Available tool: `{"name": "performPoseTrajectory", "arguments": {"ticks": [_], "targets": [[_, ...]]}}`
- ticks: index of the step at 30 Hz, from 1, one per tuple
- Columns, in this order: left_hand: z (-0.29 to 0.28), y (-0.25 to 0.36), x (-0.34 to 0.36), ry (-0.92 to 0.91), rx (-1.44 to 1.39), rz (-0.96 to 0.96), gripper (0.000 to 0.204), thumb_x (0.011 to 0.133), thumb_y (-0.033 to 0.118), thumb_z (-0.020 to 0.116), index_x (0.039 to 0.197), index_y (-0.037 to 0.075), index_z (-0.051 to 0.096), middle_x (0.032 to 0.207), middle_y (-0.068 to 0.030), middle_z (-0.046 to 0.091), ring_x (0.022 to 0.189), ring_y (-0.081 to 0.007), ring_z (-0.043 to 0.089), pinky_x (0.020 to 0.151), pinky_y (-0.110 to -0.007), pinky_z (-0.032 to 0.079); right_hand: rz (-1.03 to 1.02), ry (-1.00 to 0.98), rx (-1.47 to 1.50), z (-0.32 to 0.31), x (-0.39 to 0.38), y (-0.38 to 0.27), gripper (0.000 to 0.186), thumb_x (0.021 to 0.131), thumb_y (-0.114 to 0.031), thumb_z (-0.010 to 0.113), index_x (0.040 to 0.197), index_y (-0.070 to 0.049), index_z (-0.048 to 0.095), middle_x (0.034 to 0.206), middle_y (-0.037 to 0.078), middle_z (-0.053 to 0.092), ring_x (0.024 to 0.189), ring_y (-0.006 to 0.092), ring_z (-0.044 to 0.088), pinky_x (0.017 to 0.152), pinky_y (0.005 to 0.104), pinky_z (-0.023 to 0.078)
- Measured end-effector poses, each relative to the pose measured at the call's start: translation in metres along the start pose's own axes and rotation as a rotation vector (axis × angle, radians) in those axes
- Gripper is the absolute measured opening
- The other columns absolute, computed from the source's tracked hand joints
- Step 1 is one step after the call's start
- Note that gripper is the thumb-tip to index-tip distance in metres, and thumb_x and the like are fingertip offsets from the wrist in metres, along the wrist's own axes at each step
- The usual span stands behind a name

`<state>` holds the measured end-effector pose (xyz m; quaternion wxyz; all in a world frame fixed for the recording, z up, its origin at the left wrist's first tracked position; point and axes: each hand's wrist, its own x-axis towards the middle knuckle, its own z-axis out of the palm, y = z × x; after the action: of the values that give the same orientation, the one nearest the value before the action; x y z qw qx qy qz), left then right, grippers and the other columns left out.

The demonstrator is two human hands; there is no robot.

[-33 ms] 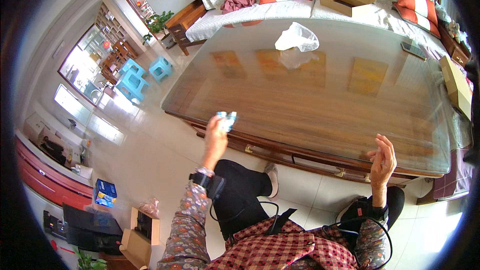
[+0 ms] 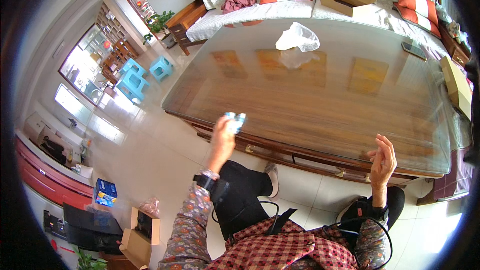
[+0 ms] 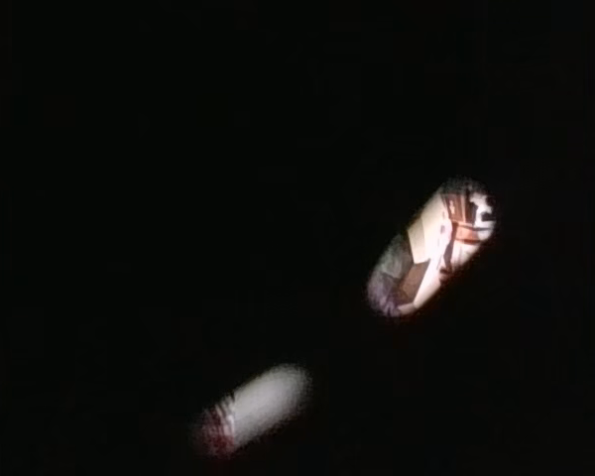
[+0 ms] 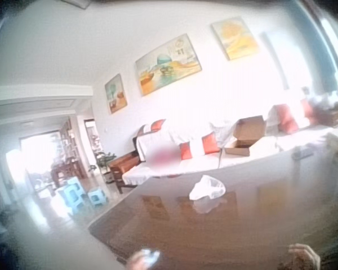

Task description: The person moves a cardboard box and a plastic bag from the table, then sits on a blue stool and wipes the table surface with a cloth. The person continues wiping the table repeatedly across its surface.

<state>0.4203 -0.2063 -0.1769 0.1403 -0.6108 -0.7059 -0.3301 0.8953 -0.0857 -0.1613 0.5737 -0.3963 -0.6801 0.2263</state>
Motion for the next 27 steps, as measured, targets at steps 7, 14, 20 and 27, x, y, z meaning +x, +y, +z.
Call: {"name": "performPoseTrajectory", "arguments": {"ticks": [7, 14, 20, 27], "targets": [[0.045, 0.19, 0.022, -0.235, -0.341, 0.259, 0.029, 0.082, 0.001, 0.061, 0.112, 0.002, 0.059, 0.126, -0.0187, 0.053, 0.118, -0.0378, 0.053, 0.1, -0.045, 0.045, -0.018, 0.006, -0.006, -0.001, 0.0, -0.003, 0.025, 0.095, 0.005, 0.045, 0.108, -0.002, 0.066, 0.118, 0.013, 0.064, 0.072, 0.0142, 0.067, 0.058, 0.0232, 0.055], [0.096, 0.278, 0.033, -0.26, -0.528, 0.44, 0.037, 0.086, 0.007, 0.064, 0.12, 0.0, 0.054, 0.13, -0.0211, 0.05, 0.123, -0.0388, 0.05, 0.105, -0.045, 0.043, -0.021, 0.027, -0.033, -0.008, 0.001, 0.001, 0.028, 0.093, 0.008, 0.043, 0.108, 0.0, 0.065, 0.117, 0.013, 0.064, 0.077, 0.0149, 0.066, 0.061, 0.0247, 0.058], [0.088, 0.186, 0.063, -0.243, -0.287, 0.31, 0.028, 0.082, 0.001, 0.061, 0.11, 0.002, 0.06, 0.122, -0.0192, 0.055, 0.113, -0.0371, 0.055, 0.096, -0.043, 0.046, -0.005, 0.022, -0.017, -0.01, -0.002, 0.003, 0.033, 0.09, 0.011, 0.041, 0.108, -0.001, 0.066, 0.117, 0.013, 0.064, 0.077, 0.0155, 0.067, 0.062, 0.0254, 0.059], [0.044, -0.024, 0.081, -0.123, 0.071, -0.08, 0.029, 0.091, 0.01, 0.053, 0.118, 0.001, 0.059, 0.124, -0.0192, 0.057, 0.116, -0.0363, 0.054, 0.099, -0.044, 0.045, -0.019, 0.018, 0.009, -0.008, -0.001, 0.006, 0.032, 0.09, 0.01, 0.041, 0.108, 0.0, 0.065, 0.118, 0.013, 0.064, 0.073, 0.0151, 0.068, 0.062, 0.0258, 0.059]]}}
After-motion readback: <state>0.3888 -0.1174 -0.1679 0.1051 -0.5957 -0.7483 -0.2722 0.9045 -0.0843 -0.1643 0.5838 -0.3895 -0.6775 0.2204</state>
